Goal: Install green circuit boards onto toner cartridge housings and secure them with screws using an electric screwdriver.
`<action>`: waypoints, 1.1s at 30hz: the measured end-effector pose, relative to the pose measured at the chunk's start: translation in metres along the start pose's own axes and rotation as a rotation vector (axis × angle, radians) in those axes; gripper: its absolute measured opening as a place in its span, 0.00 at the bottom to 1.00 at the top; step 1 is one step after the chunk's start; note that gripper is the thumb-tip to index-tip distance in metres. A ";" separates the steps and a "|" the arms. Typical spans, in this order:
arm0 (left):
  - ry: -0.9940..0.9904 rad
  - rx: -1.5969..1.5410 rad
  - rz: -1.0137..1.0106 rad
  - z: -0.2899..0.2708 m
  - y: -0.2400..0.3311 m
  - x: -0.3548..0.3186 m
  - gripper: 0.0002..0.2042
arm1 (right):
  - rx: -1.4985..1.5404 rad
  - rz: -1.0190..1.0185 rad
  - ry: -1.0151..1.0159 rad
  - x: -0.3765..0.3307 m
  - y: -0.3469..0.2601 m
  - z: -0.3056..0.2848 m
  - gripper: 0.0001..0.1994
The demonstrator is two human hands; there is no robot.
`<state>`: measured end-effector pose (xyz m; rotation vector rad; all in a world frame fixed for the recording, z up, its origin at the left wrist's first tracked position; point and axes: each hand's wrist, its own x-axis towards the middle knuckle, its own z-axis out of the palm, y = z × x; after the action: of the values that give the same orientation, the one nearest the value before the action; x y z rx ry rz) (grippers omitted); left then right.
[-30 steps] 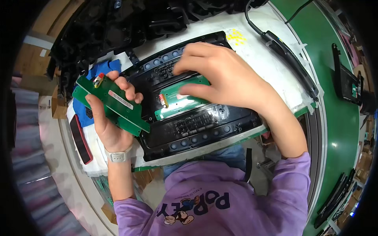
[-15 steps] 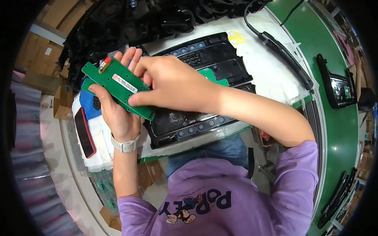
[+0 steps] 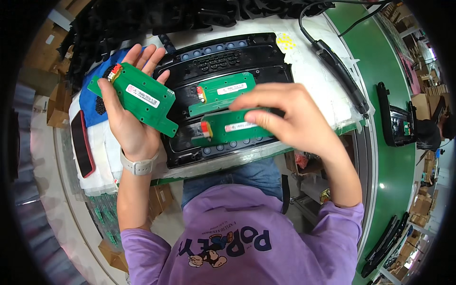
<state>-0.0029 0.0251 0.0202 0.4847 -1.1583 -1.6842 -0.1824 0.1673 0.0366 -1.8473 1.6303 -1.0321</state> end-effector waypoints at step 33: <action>-0.421 -0.518 -0.547 0.020 0.007 -0.016 0.40 | -0.642 -0.803 0.287 0.046 -0.021 0.014 0.10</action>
<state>-0.0072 0.0479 0.0326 0.1157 -0.8529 -2.5570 -0.1573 0.1244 0.0547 -3.0602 1.4841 -1.1973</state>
